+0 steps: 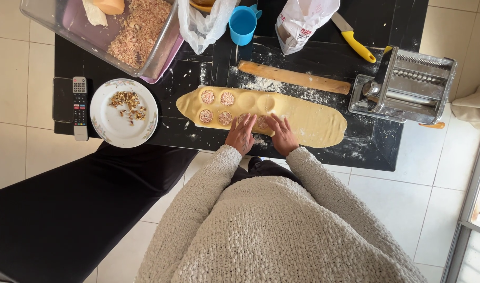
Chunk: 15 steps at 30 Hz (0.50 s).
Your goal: Filling and shaping handmade ravioli on a floured surface.
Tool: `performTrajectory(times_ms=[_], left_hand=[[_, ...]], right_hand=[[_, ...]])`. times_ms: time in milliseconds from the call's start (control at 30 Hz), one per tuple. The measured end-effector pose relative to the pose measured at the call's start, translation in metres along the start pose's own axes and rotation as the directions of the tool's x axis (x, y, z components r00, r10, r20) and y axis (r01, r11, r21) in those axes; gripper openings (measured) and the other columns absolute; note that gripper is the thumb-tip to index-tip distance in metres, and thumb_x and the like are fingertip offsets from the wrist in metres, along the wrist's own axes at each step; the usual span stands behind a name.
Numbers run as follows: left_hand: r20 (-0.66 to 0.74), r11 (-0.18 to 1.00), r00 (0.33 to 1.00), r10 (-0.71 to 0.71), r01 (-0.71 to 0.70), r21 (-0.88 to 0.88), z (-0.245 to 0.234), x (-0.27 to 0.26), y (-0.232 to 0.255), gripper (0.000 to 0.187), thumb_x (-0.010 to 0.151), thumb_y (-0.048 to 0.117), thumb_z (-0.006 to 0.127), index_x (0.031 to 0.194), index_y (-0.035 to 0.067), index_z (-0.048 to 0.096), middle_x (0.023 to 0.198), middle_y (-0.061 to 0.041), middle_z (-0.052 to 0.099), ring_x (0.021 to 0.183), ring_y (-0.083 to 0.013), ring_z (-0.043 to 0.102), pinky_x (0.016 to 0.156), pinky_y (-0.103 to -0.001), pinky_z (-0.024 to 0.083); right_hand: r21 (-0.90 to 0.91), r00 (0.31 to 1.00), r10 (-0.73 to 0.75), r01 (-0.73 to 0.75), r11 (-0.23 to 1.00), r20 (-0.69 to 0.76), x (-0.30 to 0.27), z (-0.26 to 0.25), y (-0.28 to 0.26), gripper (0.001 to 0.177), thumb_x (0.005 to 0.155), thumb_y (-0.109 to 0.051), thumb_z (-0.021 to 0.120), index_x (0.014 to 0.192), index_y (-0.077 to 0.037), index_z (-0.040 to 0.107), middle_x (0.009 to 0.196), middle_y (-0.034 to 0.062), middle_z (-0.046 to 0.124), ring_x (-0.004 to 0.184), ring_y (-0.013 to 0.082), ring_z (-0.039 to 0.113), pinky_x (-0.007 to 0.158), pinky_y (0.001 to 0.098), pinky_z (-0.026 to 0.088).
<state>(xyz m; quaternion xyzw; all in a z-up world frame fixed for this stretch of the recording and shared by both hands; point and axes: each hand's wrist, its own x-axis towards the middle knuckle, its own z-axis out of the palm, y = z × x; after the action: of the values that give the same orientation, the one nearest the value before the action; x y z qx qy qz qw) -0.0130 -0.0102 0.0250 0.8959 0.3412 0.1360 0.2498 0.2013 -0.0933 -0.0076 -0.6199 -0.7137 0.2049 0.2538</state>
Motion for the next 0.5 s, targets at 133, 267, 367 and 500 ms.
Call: performTrajectory(times_ms=[133, 267, 367, 500], left_hand=[[0.036, 0.999, 0.999, -0.031, 0.032, -0.026, 0.001, 0.001, 0.002, 0.083, 0.088, 0.003, 0.060, 0.163, 0.009, 0.024, 0.147, -0.010, 0.056, 0.152, -0.0248, 0.041, 0.125, -0.053, 0.027], [-0.005, 0.999, 1.000, -0.013, 0.013, -0.035, 0.001, 0.001, 0.002, 0.085, 0.085, 0.003, 0.060, 0.162, 0.007, 0.022, 0.150, -0.016, 0.055, 0.149, -0.0273, 0.040, 0.123, -0.053, 0.027], [0.025, 1.000, 1.000, -0.013, 0.014, -0.028, 0.003, 0.002, 0.003, 0.085, 0.086, 0.003, 0.060, 0.162, 0.008, 0.022, 0.149, -0.015, 0.056, 0.149, -0.0272, 0.041, 0.123, -0.054, 0.027], [0.045, 1.000, 0.999, -0.008, 0.009, -0.015, 0.006, 0.003, 0.002, 0.084, 0.085, 0.004, 0.059, 0.162, 0.009, 0.023, 0.149, -0.013, 0.056, 0.148, -0.0281, 0.042, 0.124, -0.054, 0.026]], right_hand=[[0.075, 0.997, 0.078, -0.080, 0.994, 0.021, 0.004, -0.016, -0.013, 0.071, 0.080, 0.008, 0.050, 0.149, -0.004, 0.043, 0.154, 0.0109, 0.053, 0.150, 0.0338, 0.038, 0.123, 0.0579, 0.023], [0.115, 0.993, 0.107, -0.101, 0.988, -0.049, 0.002, -0.025, -0.014, 0.070, 0.078, 0.009, 0.049, 0.147, -0.003, 0.047, 0.148, 0.0139, 0.057, 0.137, 0.0363, 0.049, 0.120, 0.0559, 0.030], [0.113, 0.990, 0.091, -0.078, 0.991, -0.107, -0.001, -0.023, -0.010, 0.065, 0.079, 0.009, 0.050, 0.143, -0.001, 0.048, 0.144, 0.0139, 0.061, 0.128, 0.0385, 0.054, 0.116, 0.0531, 0.037], [0.128, 0.980, 0.093, -0.071, 0.989, -0.173, -0.002, -0.020, -0.007, 0.056, 0.081, 0.008, 0.051, 0.136, 0.001, 0.049, 0.139, 0.0127, 0.065, 0.120, 0.0393, 0.059, 0.111, 0.0493, 0.044]])
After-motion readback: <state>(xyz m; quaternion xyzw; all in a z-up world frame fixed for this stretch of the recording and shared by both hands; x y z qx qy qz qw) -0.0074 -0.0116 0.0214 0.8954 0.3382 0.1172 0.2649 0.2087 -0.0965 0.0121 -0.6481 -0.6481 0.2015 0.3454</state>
